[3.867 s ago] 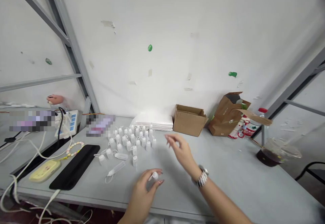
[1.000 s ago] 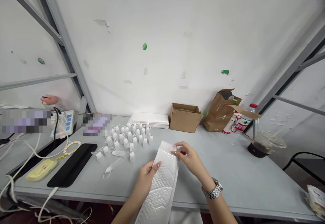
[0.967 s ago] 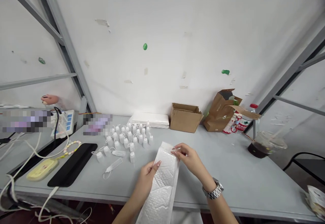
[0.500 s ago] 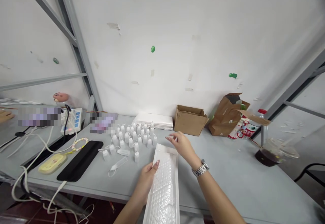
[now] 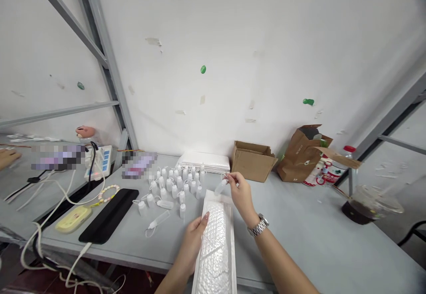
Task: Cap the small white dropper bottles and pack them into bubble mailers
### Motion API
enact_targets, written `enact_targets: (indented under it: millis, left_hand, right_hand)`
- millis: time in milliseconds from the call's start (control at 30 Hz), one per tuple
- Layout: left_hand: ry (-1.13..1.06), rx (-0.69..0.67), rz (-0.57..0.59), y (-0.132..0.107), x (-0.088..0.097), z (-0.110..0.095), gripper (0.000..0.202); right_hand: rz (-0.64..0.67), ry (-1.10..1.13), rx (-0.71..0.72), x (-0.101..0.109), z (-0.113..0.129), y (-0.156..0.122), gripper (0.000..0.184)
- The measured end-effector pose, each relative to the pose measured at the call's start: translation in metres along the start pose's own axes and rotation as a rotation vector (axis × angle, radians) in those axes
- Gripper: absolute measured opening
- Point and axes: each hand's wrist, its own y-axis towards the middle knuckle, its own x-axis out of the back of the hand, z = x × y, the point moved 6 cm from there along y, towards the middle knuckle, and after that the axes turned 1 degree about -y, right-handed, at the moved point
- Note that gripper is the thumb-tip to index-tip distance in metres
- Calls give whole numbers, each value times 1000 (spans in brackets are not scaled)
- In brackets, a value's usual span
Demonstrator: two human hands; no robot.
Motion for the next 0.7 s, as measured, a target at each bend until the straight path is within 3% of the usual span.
enact_targets:
  millis: [133,333,433,567,700]
  left_hand:
    - [-18,-9,37,5,-6,2,47]
    - [-48,-16,79,12,-18,8,47]
    - [-41,-22,62,14,-19,9,48]
    - [-46,-17,59,15,-16,9,48]
    - [-3,-41,9,14,-11,8,47]
  right_hand:
    - [19,37,-81,14,-10,-16,25]
    - [150,44,-201,7,-31,-21,28]
    - [231,-7,-187,5,-31,-25,30]
    - [334,-81,-129,4,-25,-27,49]
    - [259,-157,-42,-6,-9,-12,39]
